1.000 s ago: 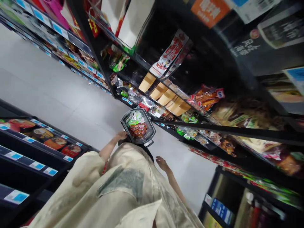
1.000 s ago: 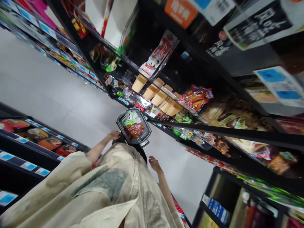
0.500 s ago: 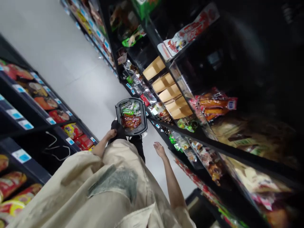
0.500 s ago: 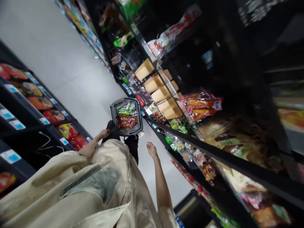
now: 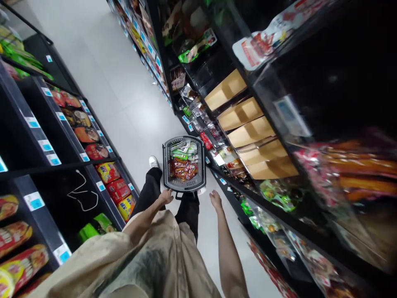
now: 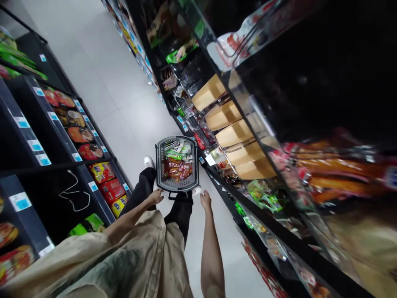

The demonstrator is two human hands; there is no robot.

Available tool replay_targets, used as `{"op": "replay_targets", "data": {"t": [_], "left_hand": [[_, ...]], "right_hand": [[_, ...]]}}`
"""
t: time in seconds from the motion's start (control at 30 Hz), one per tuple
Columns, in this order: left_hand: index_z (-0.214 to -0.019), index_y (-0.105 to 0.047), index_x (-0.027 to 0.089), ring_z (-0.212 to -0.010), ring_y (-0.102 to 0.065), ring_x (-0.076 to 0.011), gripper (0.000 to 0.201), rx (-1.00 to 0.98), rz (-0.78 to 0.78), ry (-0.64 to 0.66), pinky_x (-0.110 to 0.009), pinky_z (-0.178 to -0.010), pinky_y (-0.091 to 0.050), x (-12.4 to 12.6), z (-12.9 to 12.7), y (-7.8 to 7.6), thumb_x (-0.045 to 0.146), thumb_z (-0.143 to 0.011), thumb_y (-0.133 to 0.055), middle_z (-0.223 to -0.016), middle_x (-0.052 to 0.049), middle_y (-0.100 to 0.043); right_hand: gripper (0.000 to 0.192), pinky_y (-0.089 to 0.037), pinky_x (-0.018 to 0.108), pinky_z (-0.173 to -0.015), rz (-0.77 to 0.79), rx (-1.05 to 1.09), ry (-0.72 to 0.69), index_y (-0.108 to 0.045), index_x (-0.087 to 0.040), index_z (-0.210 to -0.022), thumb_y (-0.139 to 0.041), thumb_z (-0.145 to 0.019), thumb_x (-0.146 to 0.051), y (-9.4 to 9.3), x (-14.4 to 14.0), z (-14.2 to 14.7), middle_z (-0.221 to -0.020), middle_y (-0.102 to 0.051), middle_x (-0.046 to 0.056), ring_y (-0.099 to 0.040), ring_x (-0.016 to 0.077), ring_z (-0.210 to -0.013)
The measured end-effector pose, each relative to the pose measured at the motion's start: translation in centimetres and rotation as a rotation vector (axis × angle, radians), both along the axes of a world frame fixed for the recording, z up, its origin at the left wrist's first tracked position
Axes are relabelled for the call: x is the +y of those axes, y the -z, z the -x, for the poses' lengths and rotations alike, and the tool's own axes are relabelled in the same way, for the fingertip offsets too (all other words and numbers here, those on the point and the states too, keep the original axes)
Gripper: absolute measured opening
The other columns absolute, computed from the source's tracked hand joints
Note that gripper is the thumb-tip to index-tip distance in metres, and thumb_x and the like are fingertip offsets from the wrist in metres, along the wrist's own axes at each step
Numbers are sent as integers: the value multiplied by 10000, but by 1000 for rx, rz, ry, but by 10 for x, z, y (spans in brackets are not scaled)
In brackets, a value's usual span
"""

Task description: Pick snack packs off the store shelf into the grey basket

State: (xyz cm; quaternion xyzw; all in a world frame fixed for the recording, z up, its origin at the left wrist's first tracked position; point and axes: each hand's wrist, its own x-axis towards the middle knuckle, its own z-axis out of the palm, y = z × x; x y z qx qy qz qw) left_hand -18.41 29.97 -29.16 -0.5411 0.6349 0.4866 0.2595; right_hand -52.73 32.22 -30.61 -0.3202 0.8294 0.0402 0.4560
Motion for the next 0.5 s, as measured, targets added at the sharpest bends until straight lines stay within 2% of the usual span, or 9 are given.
{"op": "replay_targets", "data": {"t": [0.1, 0.23, 0.33, 0.43, 0.5], "left_hand": [[-1385, -515, 0, -1165, -663, -365, 519, -111, 2, -103, -433, -989, -507, -27, -17, 48, 235, -923, -552, -1287, -303, -614], [-1470, -327, -124, -1226, -624, -424, 715, -207, 14, -228, -472, -1035, -484, -55, -44, 125, 288, -940, -573, -1354, -401, -522], [-1500, -238, -135, -1287, -589, -419, 803, -215, 29, -291, -443, -1050, -490, -68, -55, 183, 330, -946, -586, -1375, -408, -511], [-1530, -218, -49, -1354, -546, -358, 747, -178, 58, -311, -401, -1080, -484, -72, -59, 229, 288, -953, -553, -1424, -337, -522], [-1511, -243, -20, -1286, -599, -340, 668, -167, 56, -310, -409, -1041, -514, -71, -62, 246, 232, -951, -505, -1368, -302, -579]], "right_hand": [[557, -519, 319, -1037, -42, 13, 17, -560, -73, -1399, -535, -871, -250, 47, -16, -13, -1349, -668, 191, -675, 236, -1226], [633, -500, 338, -1061, -118, 71, 14, -503, -80, -1459, -573, -875, -312, 118, -31, -21, -1363, -653, 197, -650, 268, -1258], [661, -502, 365, -1050, -167, 143, -3, -444, -72, -1508, -565, -896, -291, 162, -32, -26, -1359, -643, 217, -647, 296, -1252], [637, -489, 394, -1053, -211, 227, -39, -406, -57, -1527, -531, -934, -252, 186, -23, -29, -1404, -588, 259, -624, 325, -1277], [568, -476, 402, -1064, -242, 249, -73, -459, -86, -1489, -532, -957, -272, 191, -14, -29, -1403, -592, 244, -613, 330, -1288]]}}
